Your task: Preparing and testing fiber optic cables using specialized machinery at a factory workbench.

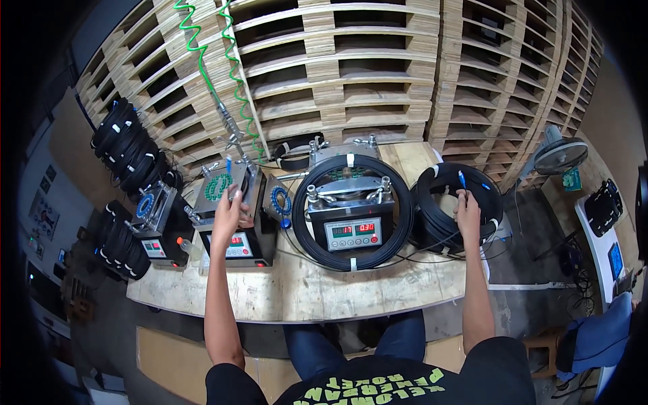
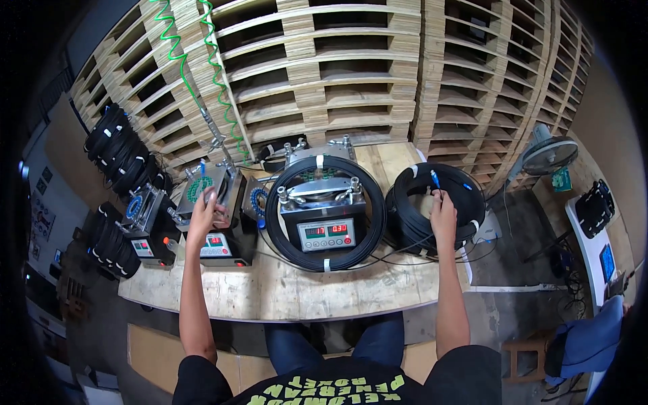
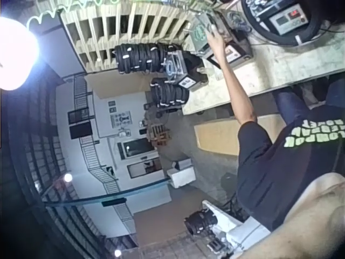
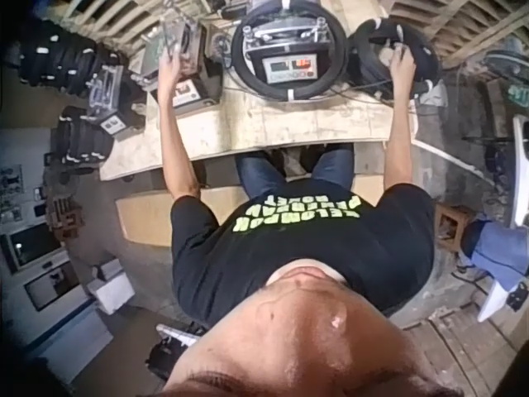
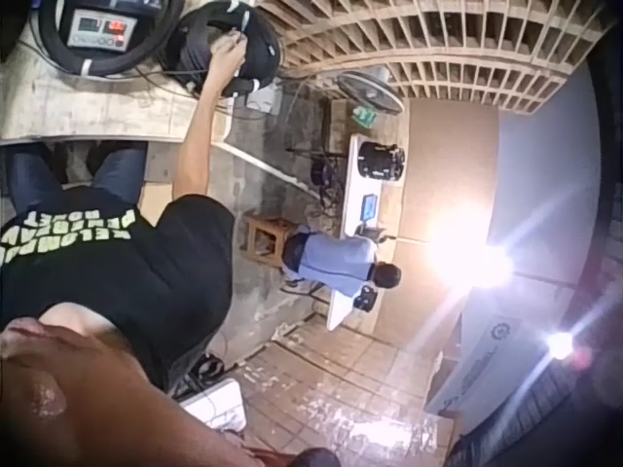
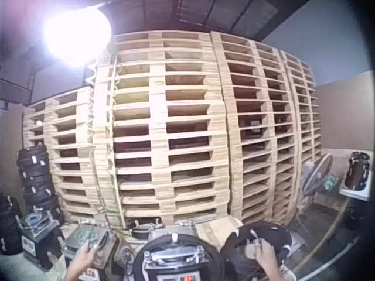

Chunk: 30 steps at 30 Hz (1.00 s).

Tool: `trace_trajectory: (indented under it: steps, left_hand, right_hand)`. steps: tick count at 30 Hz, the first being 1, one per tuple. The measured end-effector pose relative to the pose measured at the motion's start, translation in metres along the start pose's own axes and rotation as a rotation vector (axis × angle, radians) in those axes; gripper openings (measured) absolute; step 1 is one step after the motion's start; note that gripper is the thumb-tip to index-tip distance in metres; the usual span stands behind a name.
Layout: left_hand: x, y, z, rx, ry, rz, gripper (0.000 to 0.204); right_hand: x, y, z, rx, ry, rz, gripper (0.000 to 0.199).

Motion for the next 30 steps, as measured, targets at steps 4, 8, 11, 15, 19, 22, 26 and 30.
trace_trajectory:
  steps: [4, 8, 11, 15, 19, 22, 26, 30]
  left_hand:
    - [-0.027, 0.014, 0.035, -0.233, 0.047, 0.134, 0.045]
    - [-0.029, -0.001, 0.072, -0.457, -0.018, 0.157, 0.042]
    - [-0.032, -0.019, 0.085, -0.628, 0.006, 0.2, 0.042]
    - [-0.039, -0.023, 0.11, -0.681, -0.055, 0.301, 0.039]
    - [-0.042, 0.016, 0.136, -0.695, -0.149, 0.308, 0.04]
    - [-0.023, 0.058, 0.146, -0.611, -0.144, 0.312, 0.035]
    - [0.018, 0.087, 0.155, -0.518, -0.194, 0.376, 0.031]
    - [0.045, 0.086, 0.169, -0.564, -0.145, 0.39, 0.026]
  right_hand:
    - [-0.009, -0.02, -0.008, -0.024, -0.005, 0.028, 0.028]
    - [0.001, -0.028, 0.009, 0.645, -0.154, -0.017, 0.026]
    - [-0.009, -0.055, 0.023, 0.942, -0.26, -0.051, 0.026]
    - [-0.036, -0.079, 0.024, 0.867, -0.282, -0.071, 0.03]
    - [-0.044, -0.126, 0.024, 1.124, -0.382, -0.092, 0.031]
    - [-0.04, -0.178, 0.048, 1.053, -0.491, -0.129, 0.037]
    - [-0.029, -0.221, 0.106, 1.054, -0.655, -0.204, 0.037]
    - [-0.017, -0.244, 0.159, 1.021, -0.704, -0.256, 0.036]
Point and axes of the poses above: each hand's wrist, its own x-axis towards the middle knuckle, its own z-axis out of the palm, y = z × x, the point moved 4 cm from there along x, towards the middle knuckle, and after that the axes turned 6 degrees about -y, right-handed, at the moved point
